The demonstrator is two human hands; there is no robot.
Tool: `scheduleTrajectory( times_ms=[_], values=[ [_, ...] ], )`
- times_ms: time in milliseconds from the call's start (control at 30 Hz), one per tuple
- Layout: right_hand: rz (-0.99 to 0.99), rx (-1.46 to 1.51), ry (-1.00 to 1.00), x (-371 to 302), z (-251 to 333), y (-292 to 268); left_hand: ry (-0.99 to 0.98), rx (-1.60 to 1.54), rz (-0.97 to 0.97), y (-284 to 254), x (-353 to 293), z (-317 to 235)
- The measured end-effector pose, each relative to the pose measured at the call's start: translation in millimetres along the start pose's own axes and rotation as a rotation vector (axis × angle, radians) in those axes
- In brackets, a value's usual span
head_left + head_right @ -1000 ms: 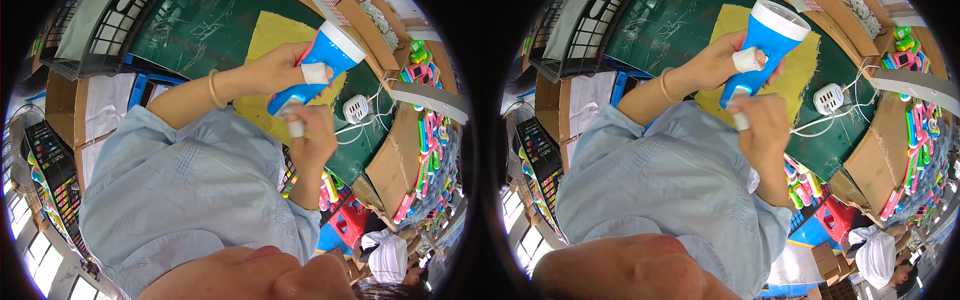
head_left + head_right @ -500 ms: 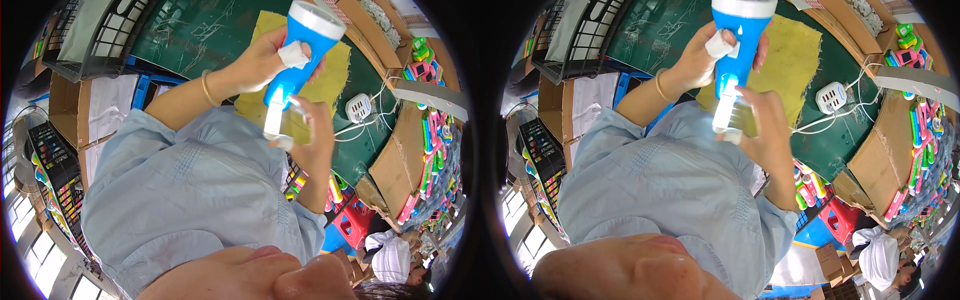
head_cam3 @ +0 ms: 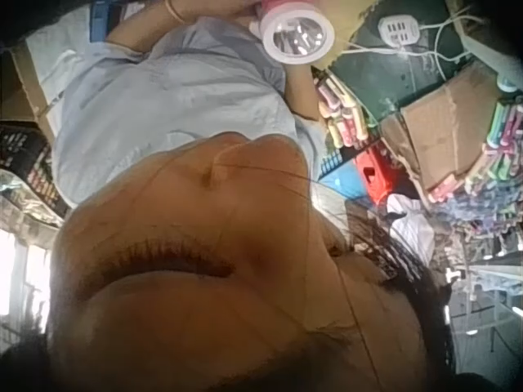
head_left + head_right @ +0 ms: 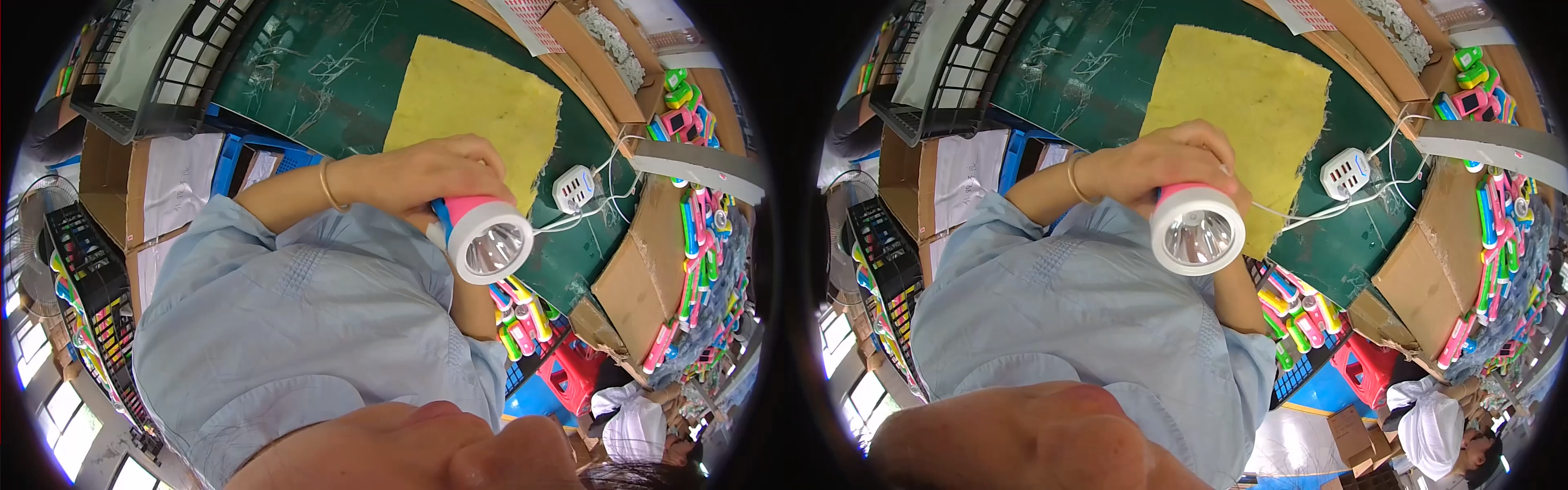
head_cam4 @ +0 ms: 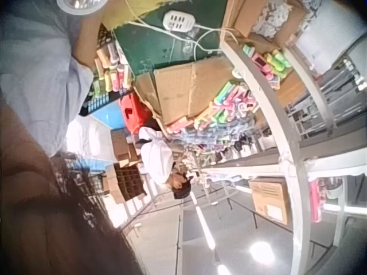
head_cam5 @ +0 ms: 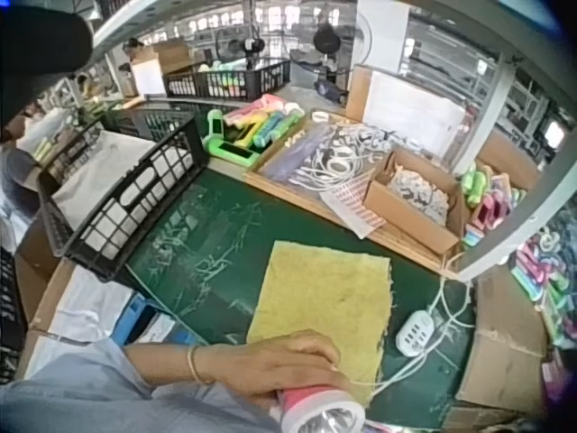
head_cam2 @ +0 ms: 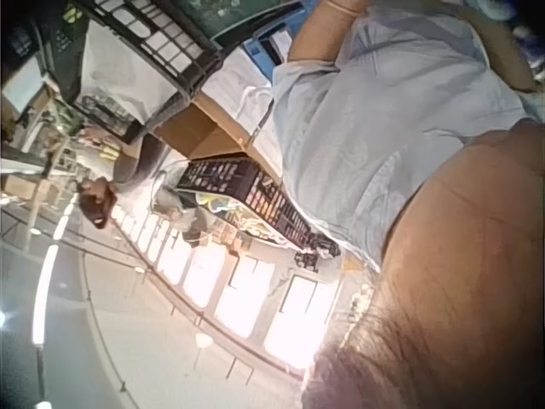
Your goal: Inspecting and wiping hand-held flashlights at a factory workstation.
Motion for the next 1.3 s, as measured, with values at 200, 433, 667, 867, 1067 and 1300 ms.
scheduleTrajectory(
  times_ms=[200, 433, 667, 867, 1067, 1300],
  values=[
    [-0.083, 0.153, -0.181, 5.1, 42.7, -23.4, -0.202, -0.129, -0.092, -6.3, -23.5, 12.9],
    [-0.187, 0.179, 0.038, 2.7, 18.8, -49.9, -0.728, -0.098, -0.405, -21.1, -50.7, 46.2],
    [-0.178, 0.324, 0.026, -1.8, 45.4, -60.4, -0.814, -0.022, -0.325, -18.3, -41.7, 49.3],
    [-0.121, 0.423, -0.152, 4.0, 77.0, -73.4, -0.827, -0.199, -0.301, -17.7, -36.5, 50.1],
    [-0.239, 0.004, -0.113, 14.3, 88.9, -70.6, -0.905, 0.000, -0.228, -14.1, -49.1, 55.9],
    [-0.342, -0.144, -0.136, 9.6, 95.2, -67.4, -0.862, 0.200, -0.223, -22.5, -46.4, 53.1]
  ],
)
Point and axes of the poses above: each hand's wrist, its own x-axis towards the middle knuckle, its own y-axis out of the palm, z = x × y, the point moved 10 cm from there along x, towards the middle knuckle, and after that the axes turned 15 degrees about y, right-handed, at the moved point
